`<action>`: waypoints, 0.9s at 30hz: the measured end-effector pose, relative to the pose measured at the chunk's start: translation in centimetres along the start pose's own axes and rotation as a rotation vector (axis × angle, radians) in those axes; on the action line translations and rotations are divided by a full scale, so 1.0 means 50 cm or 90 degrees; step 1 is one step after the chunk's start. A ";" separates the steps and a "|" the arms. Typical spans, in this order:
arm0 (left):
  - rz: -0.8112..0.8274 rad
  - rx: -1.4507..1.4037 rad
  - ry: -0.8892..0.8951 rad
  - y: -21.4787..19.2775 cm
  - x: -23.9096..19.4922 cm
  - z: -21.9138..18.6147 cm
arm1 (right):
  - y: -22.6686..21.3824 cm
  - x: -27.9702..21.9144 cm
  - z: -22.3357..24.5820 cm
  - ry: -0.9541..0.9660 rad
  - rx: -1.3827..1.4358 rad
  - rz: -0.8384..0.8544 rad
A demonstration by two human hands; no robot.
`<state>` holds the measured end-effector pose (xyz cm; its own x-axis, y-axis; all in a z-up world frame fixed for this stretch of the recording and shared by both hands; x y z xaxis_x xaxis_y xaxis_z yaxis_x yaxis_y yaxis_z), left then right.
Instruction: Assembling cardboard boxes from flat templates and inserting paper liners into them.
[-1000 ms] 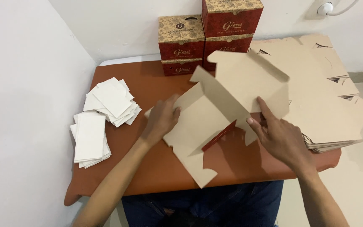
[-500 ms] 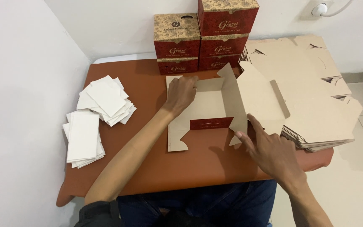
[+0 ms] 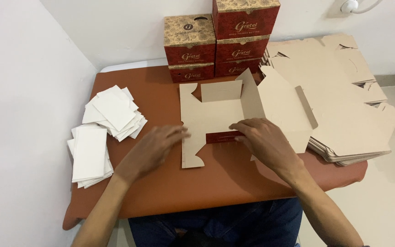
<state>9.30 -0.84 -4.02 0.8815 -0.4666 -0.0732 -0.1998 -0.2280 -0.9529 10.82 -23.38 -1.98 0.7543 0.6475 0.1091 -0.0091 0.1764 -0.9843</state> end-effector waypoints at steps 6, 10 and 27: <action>-0.050 -0.062 0.124 0.068 -0.033 0.005 | 0.038 0.024 -0.030 0.074 0.139 0.067; -0.094 -0.113 0.166 0.064 -0.030 -0.004 | 0.039 0.030 -0.051 0.066 0.217 0.034; -0.446 -0.015 0.063 0.005 0.054 -0.092 | 0.021 0.034 -0.034 0.065 0.329 0.064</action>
<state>9.66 -6.09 -3.09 0.7628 -0.2793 0.5832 0.3901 -0.5206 -0.7595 13.21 -23.36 -3.04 0.7928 0.6091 -0.0212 -0.3867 0.4759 -0.7899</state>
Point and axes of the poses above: each hand's wrist, its own x-axis towards the middle knuckle, its own y-axis out of the palm, z = x × y, the point moved 8 cm from there along x, towards the middle knuckle, and after that the axes turned 11 degrees about -y, right-handed, at the moved point
